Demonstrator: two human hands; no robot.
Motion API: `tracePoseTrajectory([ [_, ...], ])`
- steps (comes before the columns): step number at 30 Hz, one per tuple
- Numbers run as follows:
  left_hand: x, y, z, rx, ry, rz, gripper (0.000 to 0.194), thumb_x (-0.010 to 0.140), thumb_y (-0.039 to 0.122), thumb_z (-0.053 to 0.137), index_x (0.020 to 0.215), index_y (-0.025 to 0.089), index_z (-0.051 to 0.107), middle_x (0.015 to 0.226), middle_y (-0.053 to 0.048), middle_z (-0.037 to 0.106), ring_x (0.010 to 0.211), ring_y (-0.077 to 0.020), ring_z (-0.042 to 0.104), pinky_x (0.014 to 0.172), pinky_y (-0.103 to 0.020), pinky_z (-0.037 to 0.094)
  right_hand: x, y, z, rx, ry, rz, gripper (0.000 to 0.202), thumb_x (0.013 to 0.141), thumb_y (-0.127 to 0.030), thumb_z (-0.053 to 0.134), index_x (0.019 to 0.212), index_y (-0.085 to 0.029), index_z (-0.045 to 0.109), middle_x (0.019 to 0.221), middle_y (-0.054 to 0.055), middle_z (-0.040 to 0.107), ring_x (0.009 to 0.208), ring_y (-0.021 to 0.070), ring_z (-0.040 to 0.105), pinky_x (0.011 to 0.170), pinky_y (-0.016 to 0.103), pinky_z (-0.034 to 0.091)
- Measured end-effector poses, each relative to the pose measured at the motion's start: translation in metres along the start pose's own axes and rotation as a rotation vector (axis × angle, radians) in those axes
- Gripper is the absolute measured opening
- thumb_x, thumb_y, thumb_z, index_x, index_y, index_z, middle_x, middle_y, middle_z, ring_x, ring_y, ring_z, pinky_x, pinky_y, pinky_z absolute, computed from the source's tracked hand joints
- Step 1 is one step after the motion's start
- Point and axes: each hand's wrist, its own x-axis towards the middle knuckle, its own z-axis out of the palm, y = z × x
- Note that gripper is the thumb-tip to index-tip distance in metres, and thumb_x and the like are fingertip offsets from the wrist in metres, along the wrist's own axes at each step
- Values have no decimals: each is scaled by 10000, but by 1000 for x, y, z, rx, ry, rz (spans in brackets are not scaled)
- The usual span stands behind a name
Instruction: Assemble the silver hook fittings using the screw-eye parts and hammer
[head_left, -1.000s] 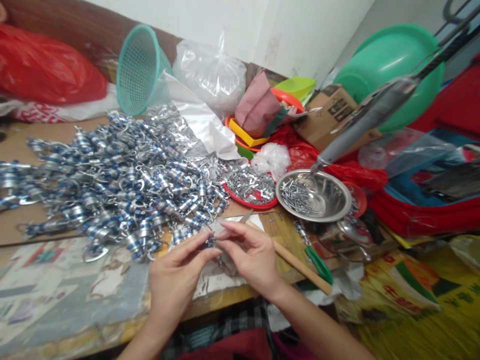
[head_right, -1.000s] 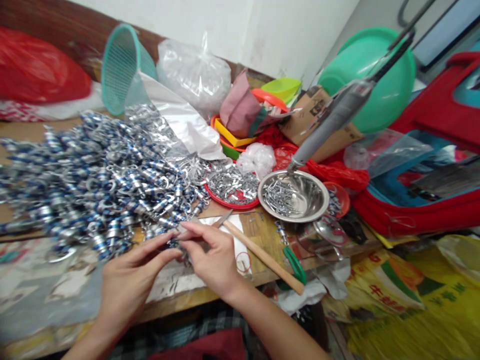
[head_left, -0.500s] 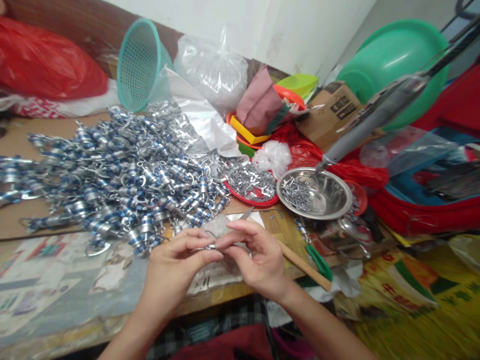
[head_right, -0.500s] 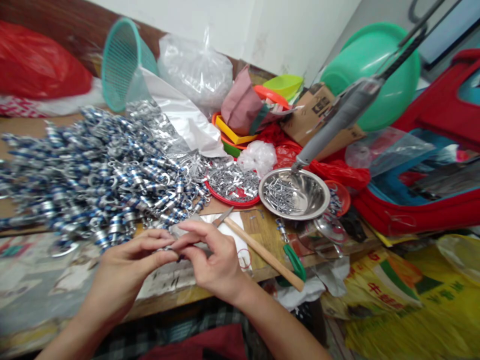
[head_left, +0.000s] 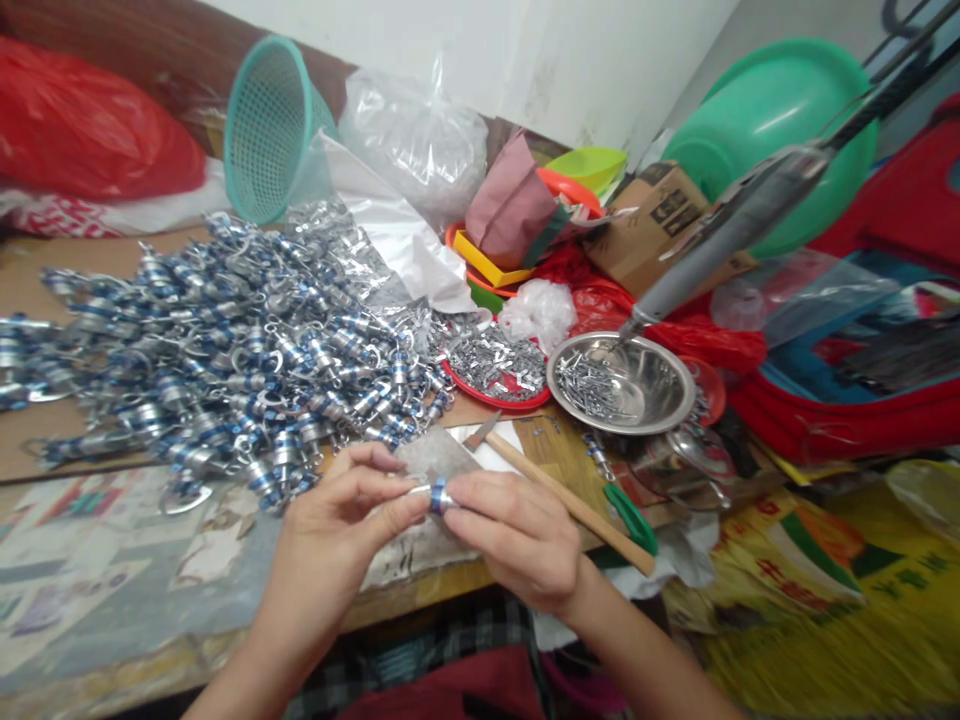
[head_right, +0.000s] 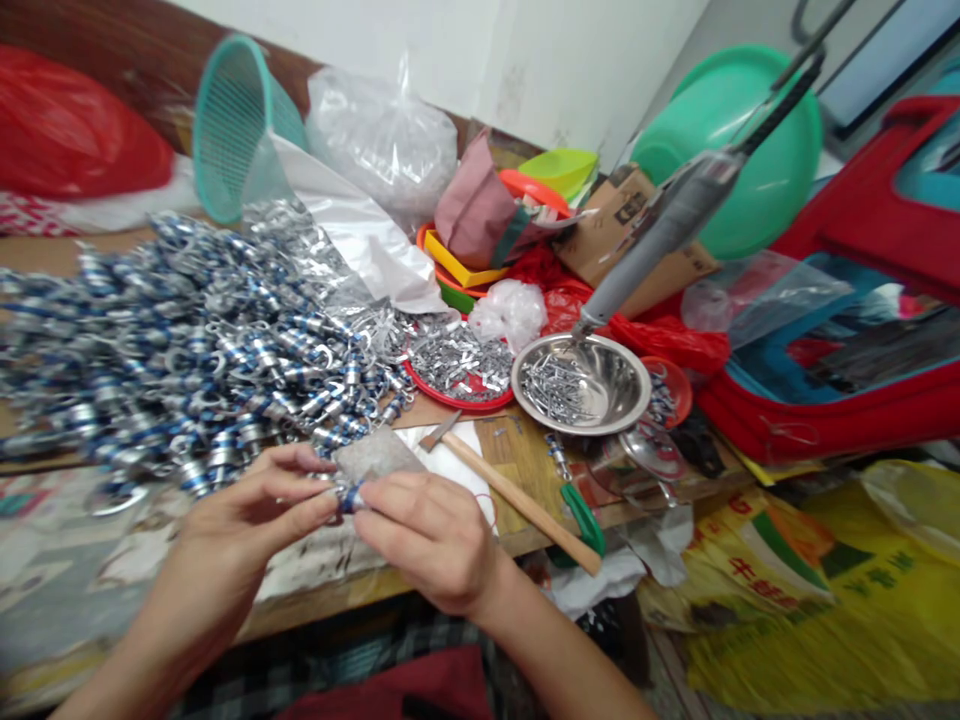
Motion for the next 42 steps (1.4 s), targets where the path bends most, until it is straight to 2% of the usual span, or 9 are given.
tracePoseTrajectory([
  [6,1,9,-7,246,-76,146,66,608,272,704,556,245,673,931,-24,596,915,-217,556,858,-324,354,4,-2,-6,-59,-40,-7,253,806,-64,461,1001,-123,612,907,130,650,891,183,602,704,284,522],
  [11,0,14,-8,184,-174,91,68,622,236,687,556,245,673,804,-29,690,876,-229,611,815,-311,423,1,-7,1,43,-24,163,347,798,-49,441,1072,-195,596,963,92,629,862,155,602,700,257,520],
  [17,-4,4,2,119,-17,-65,49,595,276,713,613,232,701,614,1,702,583,-158,607,571,-235,463,5,-14,6,248,4,577,166,773,-161,575,901,-188,677,773,50,662,698,146,618,618,245,513],
  [20,-5,-4,4,108,17,-140,97,593,300,718,630,212,702,606,7,693,572,-137,578,552,-217,437,4,-15,8,266,-6,662,119,750,-168,606,837,-186,686,726,36,662,656,139,616,589,238,512],
  [22,-6,-6,5,7,15,-188,109,598,304,716,637,203,699,601,14,683,572,-121,559,549,-205,424,1,-15,8,225,29,573,137,752,-156,604,866,-181,676,770,49,659,697,142,619,617,243,520],
  [26,-10,-2,6,-217,-18,-294,118,577,289,732,624,188,693,586,22,669,584,-101,551,572,-186,423,-5,-18,4,43,-17,213,216,790,-103,547,985,-137,634,952,110,644,843,157,613,700,250,523],
  [31,-15,4,6,-210,-55,-324,95,589,281,726,617,198,690,616,25,682,602,-99,558,590,-182,428,-1,-18,-8,-171,-112,-139,207,809,-73,478,948,-69,631,926,128,670,880,209,612,707,293,522],
  [36,-14,6,2,-20,-149,-160,76,638,279,692,608,210,681,689,23,679,685,-126,572,638,-199,428,-4,-16,-4,-162,-37,-78,220,830,-105,444,921,-108,645,931,133,670,867,196,610,672,292,517],
  [42,-15,4,1,-3,-121,-185,82,667,283,669,636,208,681,638,32,663,638,-119,548,601,-203,415,-12,-19,9,-90,71,107,260,761,-41,514,946,-164,649,928,82,666,777,146,616,644,250,506],
])
